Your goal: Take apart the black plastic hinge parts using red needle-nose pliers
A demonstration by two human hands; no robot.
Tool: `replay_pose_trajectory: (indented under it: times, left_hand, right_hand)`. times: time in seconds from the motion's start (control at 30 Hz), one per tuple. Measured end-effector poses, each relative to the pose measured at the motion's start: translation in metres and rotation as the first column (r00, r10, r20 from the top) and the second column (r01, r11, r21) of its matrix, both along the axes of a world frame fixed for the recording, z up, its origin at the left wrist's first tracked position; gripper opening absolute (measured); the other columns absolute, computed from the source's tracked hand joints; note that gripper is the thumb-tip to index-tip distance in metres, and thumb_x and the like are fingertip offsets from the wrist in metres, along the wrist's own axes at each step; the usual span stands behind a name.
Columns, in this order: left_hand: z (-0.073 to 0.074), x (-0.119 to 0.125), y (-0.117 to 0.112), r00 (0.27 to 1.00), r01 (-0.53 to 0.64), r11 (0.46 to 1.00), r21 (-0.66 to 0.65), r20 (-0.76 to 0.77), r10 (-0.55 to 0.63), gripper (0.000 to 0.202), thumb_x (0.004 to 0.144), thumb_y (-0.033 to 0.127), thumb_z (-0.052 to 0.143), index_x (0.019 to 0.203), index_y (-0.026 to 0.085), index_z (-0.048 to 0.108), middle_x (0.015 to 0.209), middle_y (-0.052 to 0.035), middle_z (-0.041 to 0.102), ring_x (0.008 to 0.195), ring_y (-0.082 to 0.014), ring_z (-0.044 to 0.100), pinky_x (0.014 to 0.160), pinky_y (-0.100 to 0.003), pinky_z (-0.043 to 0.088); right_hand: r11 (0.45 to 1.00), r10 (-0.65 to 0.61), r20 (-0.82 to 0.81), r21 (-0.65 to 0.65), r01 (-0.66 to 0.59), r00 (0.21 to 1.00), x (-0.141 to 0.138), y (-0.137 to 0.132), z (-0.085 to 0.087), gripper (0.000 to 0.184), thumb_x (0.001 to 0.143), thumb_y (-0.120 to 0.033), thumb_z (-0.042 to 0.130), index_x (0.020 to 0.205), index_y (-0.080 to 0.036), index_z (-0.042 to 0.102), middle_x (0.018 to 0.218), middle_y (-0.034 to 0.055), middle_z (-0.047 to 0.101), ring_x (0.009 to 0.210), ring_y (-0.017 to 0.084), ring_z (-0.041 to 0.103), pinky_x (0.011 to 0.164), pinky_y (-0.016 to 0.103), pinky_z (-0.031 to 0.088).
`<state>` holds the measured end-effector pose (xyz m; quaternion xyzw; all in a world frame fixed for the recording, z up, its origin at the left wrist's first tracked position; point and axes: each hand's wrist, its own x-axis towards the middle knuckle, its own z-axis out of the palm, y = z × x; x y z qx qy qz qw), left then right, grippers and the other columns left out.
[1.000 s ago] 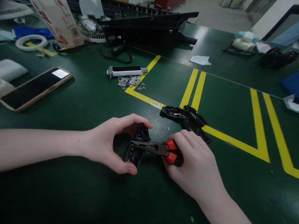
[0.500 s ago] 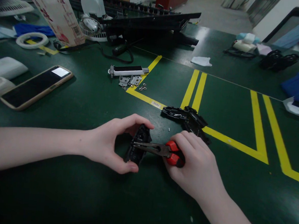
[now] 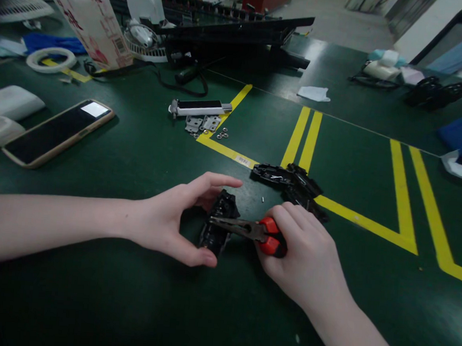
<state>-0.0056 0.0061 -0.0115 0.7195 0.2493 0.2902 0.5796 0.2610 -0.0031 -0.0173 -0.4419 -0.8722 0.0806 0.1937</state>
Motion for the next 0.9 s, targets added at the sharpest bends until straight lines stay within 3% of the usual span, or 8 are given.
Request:
replay_pose_trajectory:
  times: [0.1,0.5,0.73,0.9]
  left_hand:
    - [-0.0001,-0.0008,0.0018,0.999,0.011,1.0,0.02,-0.031,-0.01,0.093,0.077,0.028,0.087,0.151,0.022,0.031,0.126,-0.0112,0.066,0.116,-0.0287,0.066,0.099,-0.043,0.055]
    - [0.0041,0.0001,0.0023,0.997,-0.05,0.998,-0.031,-0.056,0.048,0.07,0.068,0.024,0.09,0.128,0.019,0.055,0.113,-0.0077,0.072,0.1,-0.024,0.07,0.091,-0.039,0.057]
    - [0.0036,0.0003,0.0018,0.998,-0.048,0.997,-0.057,-0.043,0.046,0.071,0.066,0.021,0.09,0.127,0.017,0.055,0.109,-0.0067,0.073,0.098,-0.0229,0.07,0.088,-0.037,0.058]
    - [0.001,-0.0003,0.0011,0.999,-0.035,0.999,0.025,-0.026,0.036,0.072,0.069,0.02,0.088,0.13,0.019,0.051,0.113,-0.006,0.07,0.1,-0.0215,0.068,0.09,-0.035,0.056]
  right_hand:
    - [1.0,0.028,0.04,0.001,-0.028,0.999,0.0009,0.0006,0.0027,0.011,0.079,-0.024,0.061,0.088,-0.025,0.053,0.082,0.0039,0.06,0.073,0.022,0.059,0.06,0.036,0.048]
    - [1.0,-0.011,0.052,0.005,0.01,0.999,0.0003,-0.003,-0.0001,0.013,0.079,-0.022,0.06,0.089,-0.025,0.052,0.086,0.0065,0.061,0.078,0.026,0.06,0.063,0.039,0.049]
    - [1.0,0.024,0.081,0.015,-0.025,0.996,0.0023,-0.001,0.0012,0.013,0.081,-0.022,0.06,0.091,-0.024,0.052,0.085,0.0065,0.06,0.077,0.025,0.059,0.064,0.039,0.05]
    - [0.999,0.041,0.073,-0.003,-0.041,0.997,0.0022,0.0,0.0009,0.013,0.08,-0.022,0.06,0.09,-0.024,0.052,0.084,0.0058,0.06,0.078,0.025,0.06,0.065,0.039,0.051]
